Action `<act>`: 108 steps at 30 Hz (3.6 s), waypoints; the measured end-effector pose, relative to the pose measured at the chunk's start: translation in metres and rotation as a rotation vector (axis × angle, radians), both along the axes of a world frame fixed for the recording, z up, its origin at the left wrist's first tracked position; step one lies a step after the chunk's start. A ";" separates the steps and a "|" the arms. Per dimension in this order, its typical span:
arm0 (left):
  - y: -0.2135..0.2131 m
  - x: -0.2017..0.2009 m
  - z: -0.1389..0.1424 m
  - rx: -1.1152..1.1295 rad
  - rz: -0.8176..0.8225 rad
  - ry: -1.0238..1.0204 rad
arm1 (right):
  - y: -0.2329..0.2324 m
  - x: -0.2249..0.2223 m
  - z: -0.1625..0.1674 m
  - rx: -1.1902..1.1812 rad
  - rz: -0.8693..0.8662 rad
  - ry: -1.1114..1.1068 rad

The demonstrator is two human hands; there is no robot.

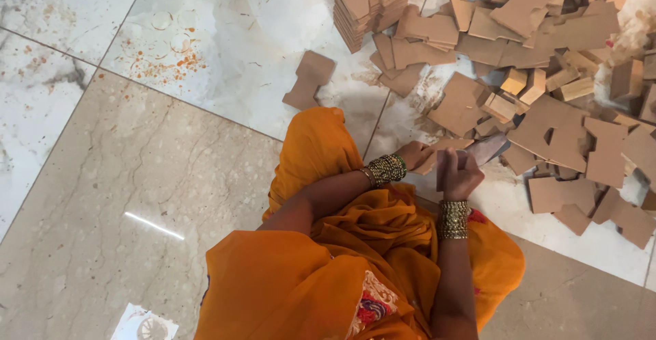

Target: The person sits on the floor and repeatedly sands the edges of small cardboard pieces using a sanding block. They pick up each piece, rub its edges, and place it into a growing stack to the left.

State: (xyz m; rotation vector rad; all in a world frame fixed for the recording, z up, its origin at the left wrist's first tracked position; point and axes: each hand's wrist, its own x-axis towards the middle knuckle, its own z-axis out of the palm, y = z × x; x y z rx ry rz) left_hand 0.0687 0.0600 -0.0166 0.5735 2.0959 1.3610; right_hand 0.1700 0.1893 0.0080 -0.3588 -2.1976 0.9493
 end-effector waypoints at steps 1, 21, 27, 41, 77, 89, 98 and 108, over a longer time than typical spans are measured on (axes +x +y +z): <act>0.000 0.001 0.000 -0.003 -0.018 0.031 | 0.003 -0.003 0.001 0.058 -0.076 0.000; 0.001 0.010 0.003 0.198 -0.135 0.197 | 0.051 -0.006 0.003 -0.307 -0.277 0.002; 0.001 0.010 -0.003 0.211 -0.119 -0.037 | 0.038 -0.011 -0.005 -0.465 -0.238 -0.060; 0.003 0.011 -0.006 0.260 -0.108 0.044 | 0.045 -0.020 0.019 -0.564 -0.183 0.117; -0.003 0.024 -0.034 0.105 -0.297 0.776 | -0.006 0.019 0.000 -0.375 0.028 -0.263; -0.006 0.028 -0.035 0.115 -0.242 0.662 | -0.013 0.018 -0.016 -0.522 0.045 -0.258; -0.002 0.024 -0.032 -0.039 -0.382 0.359 | 0.017 -0.010 -0.005 -0.508 -0.257 -0.258; -0.003 0.031 -0.034 0.270 -0.314 0.142 | 0.021 -0.011 -0.010 -0.612 -0.184 -0.095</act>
